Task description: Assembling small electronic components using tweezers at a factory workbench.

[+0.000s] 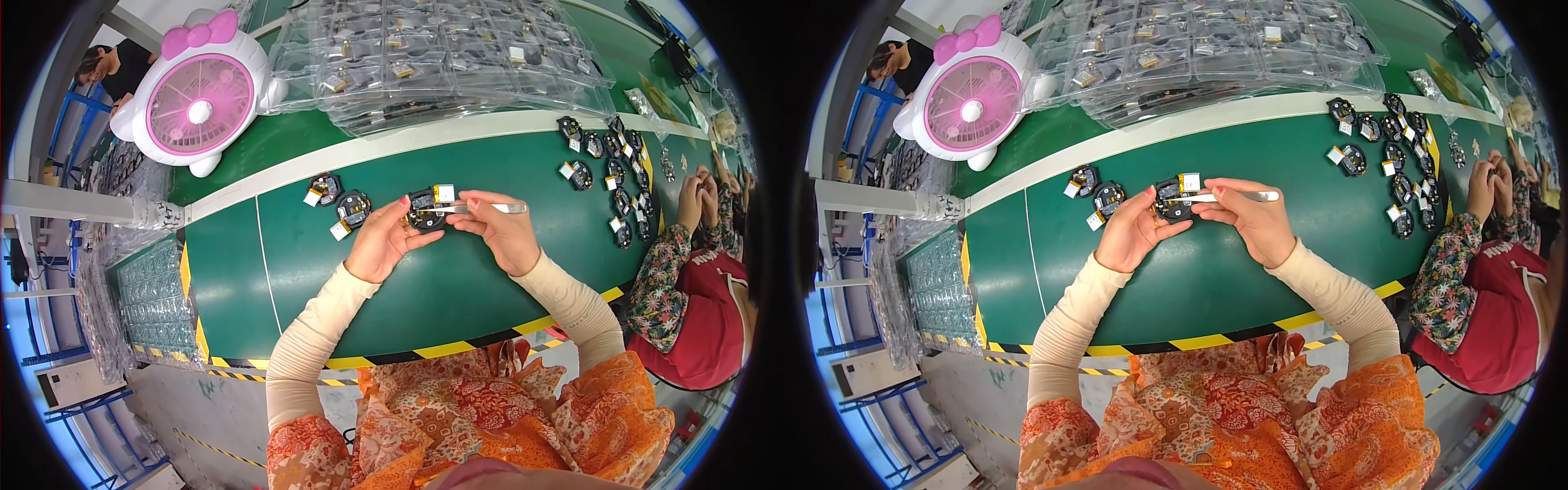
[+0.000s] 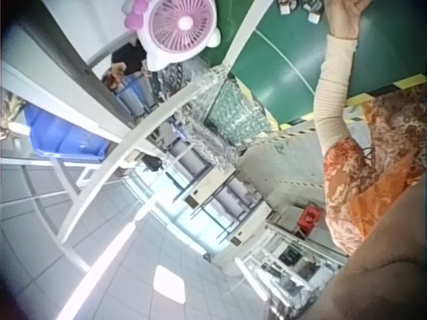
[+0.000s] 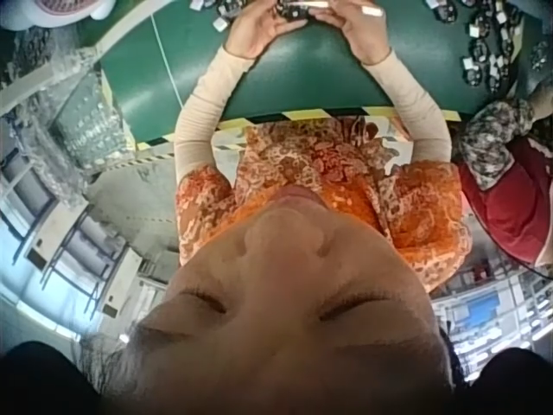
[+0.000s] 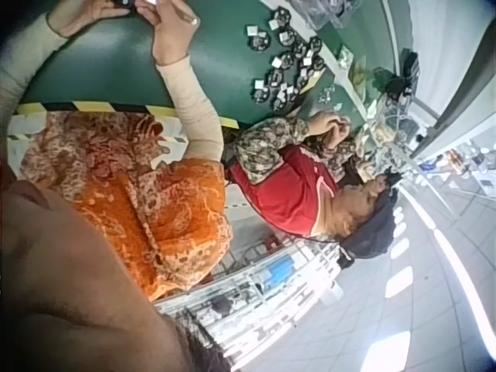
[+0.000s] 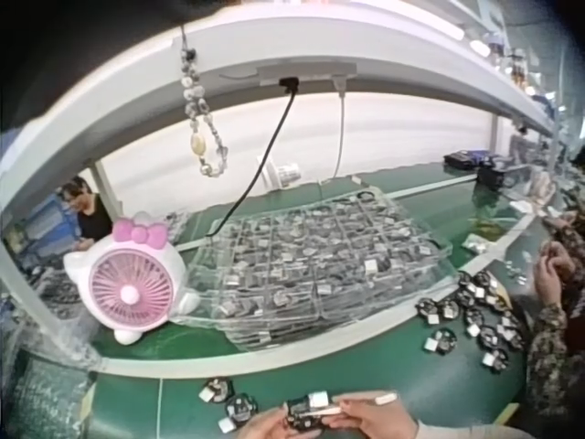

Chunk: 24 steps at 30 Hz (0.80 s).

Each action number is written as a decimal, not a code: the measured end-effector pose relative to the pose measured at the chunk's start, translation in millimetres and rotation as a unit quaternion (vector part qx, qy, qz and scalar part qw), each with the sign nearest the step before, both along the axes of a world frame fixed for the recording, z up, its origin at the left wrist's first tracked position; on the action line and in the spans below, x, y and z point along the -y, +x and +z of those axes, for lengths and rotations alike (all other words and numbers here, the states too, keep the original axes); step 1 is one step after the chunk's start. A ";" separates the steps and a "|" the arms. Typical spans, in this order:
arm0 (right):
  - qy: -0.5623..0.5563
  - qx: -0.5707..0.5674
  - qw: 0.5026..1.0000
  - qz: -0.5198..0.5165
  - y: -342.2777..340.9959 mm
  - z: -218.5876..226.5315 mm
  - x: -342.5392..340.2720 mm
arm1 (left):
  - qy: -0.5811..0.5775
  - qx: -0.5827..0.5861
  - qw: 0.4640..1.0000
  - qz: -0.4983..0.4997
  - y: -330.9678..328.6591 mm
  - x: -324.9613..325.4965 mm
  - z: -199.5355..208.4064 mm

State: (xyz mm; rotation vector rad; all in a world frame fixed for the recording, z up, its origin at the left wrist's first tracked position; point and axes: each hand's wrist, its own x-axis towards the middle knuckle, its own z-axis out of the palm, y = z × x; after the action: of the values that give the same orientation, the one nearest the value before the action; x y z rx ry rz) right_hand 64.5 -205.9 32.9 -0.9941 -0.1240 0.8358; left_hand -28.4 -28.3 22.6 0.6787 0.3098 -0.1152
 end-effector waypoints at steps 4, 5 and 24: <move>-0.012 0.010 1.000 -0.003 1.7 2.0 0.1 | 0.017 -0.007 1.000 -0.001 -0.1 1.6 2.4; -0.010 0.014 1.000 -0.001 2.2 1.8 0.5 | 0.017 -0.007 1.000 -0.001 0.2 1.6 2.4; -0.017 0.000 1.000 -0.002 2.9 -1.7 4.4 | 0.035 -0.004 0.999 -0.004 -0.4 2.9 2.8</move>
State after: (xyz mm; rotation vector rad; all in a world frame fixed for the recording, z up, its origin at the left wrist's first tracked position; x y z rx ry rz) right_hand 67.5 -210.3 31.2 -1.0256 -0.1080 0.8370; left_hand -28.8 -31.2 25.4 0.7497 0.3198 -0.1147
